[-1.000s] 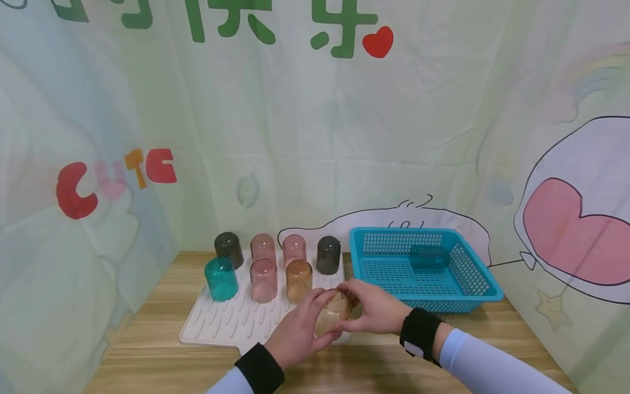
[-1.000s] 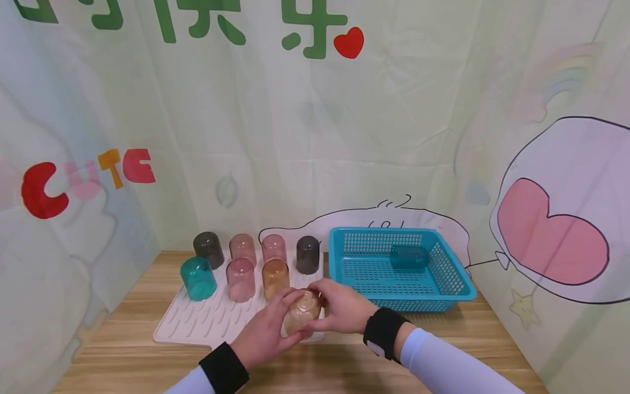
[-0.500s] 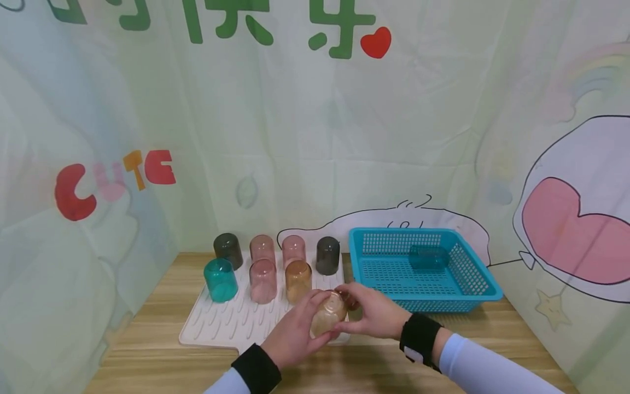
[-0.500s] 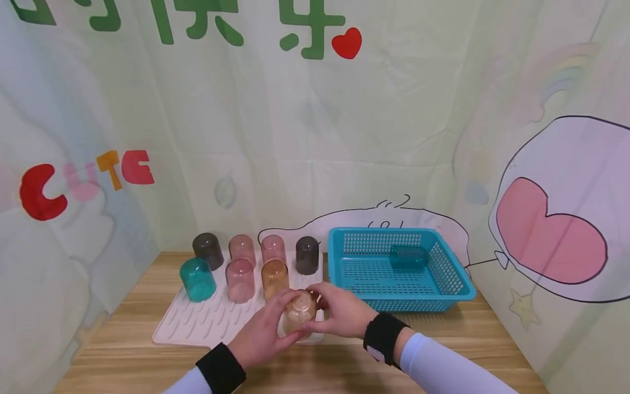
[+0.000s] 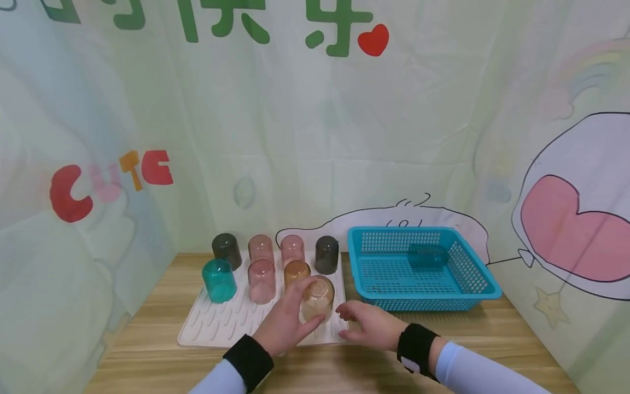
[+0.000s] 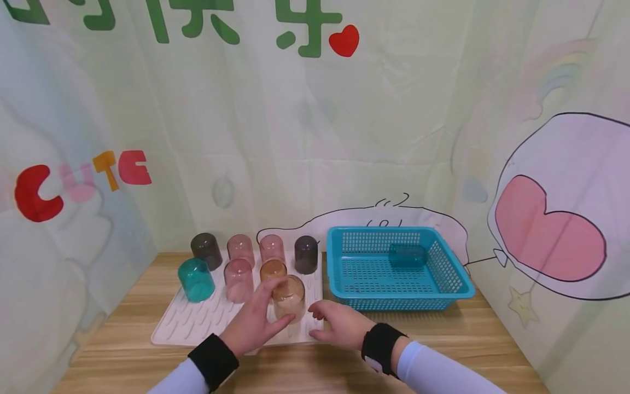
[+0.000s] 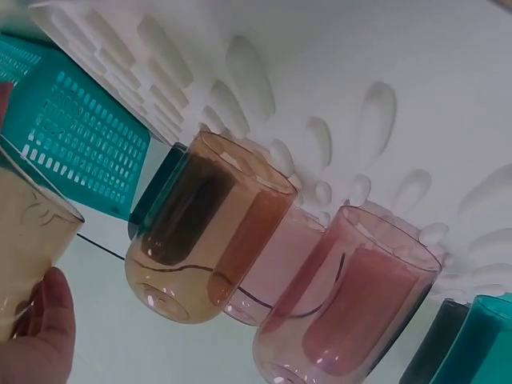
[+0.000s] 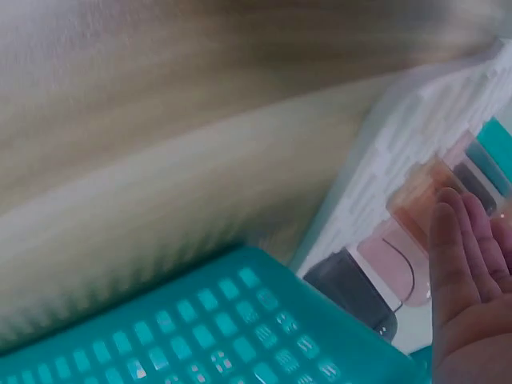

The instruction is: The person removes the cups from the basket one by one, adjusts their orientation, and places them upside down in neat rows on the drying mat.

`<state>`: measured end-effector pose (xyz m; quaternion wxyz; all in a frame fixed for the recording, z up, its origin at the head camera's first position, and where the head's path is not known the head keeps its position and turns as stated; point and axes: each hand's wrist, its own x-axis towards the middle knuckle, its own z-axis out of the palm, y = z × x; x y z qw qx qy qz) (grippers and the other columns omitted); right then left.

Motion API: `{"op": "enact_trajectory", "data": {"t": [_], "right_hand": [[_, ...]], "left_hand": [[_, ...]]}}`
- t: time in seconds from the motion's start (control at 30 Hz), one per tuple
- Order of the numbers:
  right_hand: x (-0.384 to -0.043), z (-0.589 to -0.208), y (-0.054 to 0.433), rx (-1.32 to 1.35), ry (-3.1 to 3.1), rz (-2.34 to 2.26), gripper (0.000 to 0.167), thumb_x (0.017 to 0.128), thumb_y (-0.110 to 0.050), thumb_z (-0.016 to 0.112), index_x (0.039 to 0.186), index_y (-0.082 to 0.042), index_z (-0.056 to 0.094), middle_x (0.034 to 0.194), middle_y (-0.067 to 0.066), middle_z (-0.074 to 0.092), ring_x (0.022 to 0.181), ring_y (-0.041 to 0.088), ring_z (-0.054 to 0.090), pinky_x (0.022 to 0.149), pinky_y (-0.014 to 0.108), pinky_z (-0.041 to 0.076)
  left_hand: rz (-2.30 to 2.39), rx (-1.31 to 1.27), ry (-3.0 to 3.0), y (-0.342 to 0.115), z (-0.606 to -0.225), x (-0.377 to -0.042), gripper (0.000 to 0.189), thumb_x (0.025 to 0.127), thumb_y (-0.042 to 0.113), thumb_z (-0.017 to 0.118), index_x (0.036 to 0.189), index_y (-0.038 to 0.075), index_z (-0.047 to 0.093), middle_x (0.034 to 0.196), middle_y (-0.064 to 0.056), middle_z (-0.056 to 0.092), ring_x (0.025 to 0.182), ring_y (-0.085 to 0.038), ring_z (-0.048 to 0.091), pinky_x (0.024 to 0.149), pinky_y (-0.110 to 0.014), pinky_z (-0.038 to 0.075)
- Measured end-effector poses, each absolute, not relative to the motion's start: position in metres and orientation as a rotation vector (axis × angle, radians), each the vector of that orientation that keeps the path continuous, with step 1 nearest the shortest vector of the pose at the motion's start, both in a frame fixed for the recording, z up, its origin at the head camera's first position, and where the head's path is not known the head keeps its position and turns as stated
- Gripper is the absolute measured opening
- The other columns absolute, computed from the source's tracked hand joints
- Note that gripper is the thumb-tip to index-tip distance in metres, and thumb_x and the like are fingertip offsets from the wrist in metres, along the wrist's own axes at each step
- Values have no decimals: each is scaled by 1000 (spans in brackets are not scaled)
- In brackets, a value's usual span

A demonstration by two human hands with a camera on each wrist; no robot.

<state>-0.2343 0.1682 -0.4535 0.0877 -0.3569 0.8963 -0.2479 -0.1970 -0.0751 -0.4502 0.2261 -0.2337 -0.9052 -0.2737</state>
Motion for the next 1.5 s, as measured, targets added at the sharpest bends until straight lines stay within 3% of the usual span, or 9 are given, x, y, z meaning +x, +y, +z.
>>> {"op": "enact_trajectory", "data": {"t": [0.37,0.73,1.07,1.5], "right_hand": [[-234,-477,174,-1332,2620,-409,35,97,-34,68,128,-17,64,125,-6,68,117,6,63,101,30,54],[-227,-478,173,-1400,2572,-338,39,94,-28,71,129,-14,63,127,-3,67,119,9,62,104,28,52],[-226,-481,170,-1425,2542,-351,41,94,-26,71,131,-11,61,130,1,66,123,10,60,107,27,49],[-228,-488,172,-1515,2529,-343,41,94,-25,71,130,-10,61,129,3,66,122,11,60,105,26,50]], "left_hand": [[-760,-617,-2460,-64,-441,-217,81,84,35,85,145,16,36,133,-9,49,114,-22,61,98,-38,58],[-757,-511,-2515,-46,-443,-235,79,83,34,86,143,14,39,134,-10,55,120,-25,60,104,-43,54],[-633,-460,-2584,-37,-450,-253,79,85,35,84,144,11,38,141,-13,50,118,-27,63,104,-42,54],[-476,-407,-2666,-27,-462,-271,80,86,37,83,144,6,37,143,-16,46,104,-26,67,95,-38,59]]}}
